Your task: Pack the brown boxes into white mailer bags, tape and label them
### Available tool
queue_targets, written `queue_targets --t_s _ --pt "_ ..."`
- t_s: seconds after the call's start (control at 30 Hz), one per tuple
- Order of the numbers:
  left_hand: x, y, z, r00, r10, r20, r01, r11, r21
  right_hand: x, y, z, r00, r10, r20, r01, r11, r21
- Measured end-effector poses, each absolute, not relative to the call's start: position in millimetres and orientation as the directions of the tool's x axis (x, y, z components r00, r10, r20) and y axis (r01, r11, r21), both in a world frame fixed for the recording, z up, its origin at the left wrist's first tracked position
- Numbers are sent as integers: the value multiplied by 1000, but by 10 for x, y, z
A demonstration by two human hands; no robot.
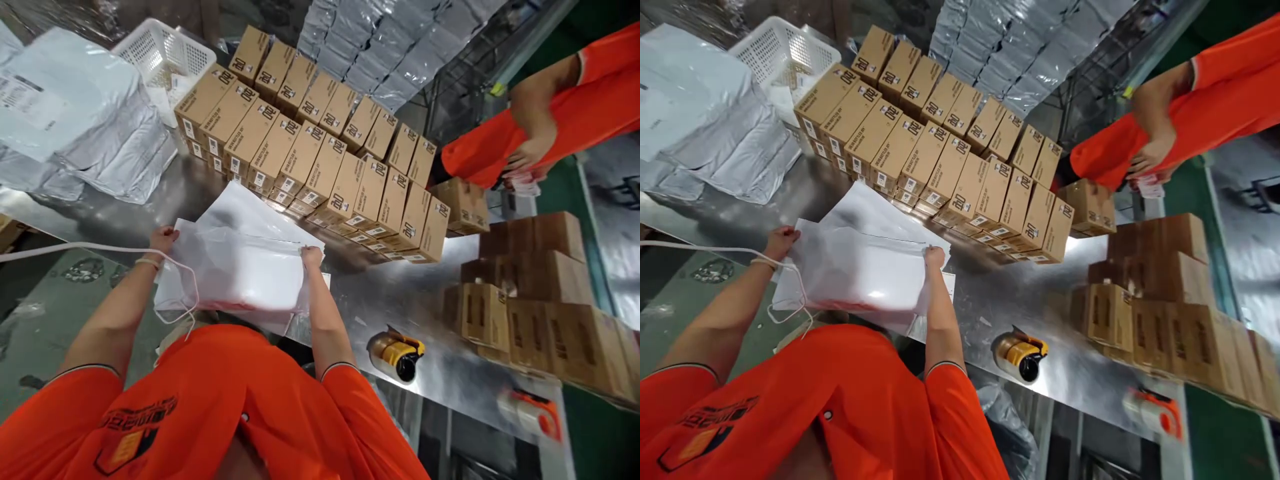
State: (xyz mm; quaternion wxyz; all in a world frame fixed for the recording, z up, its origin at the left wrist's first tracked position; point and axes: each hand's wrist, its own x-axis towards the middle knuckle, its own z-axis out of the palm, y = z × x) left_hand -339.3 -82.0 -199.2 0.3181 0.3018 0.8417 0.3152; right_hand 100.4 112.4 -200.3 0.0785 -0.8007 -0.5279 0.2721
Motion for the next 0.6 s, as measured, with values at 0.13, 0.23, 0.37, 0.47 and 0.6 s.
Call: queue_targets --t_s 0.13,0.23,0.37,0.47,0.6 --pt "-3283 -839 -1942 -604 762 -235 385 536 751 506 1127 -1818 34 993 -111 837 -89 -540" --pt "-3150 -915 -1898 -532 836 -137 480 431 764 -257 991 -1777 -405 914 -3 582 255 -772" --pt "-3064 -1016 -1857 -444 896 -11 599 307 739 -1267 624 -1910 -765 638 85 164 321 -933" --pt "-3098 -1037 -1857 -432 900 52 645 268 715 -1660 392 -2045 -844 531 71 57 221 -974" --pt "-3155 -1004 -1917 -499 863 78 639 305 706 -1785 254 -2137 -822 570 10 61 107 -992"
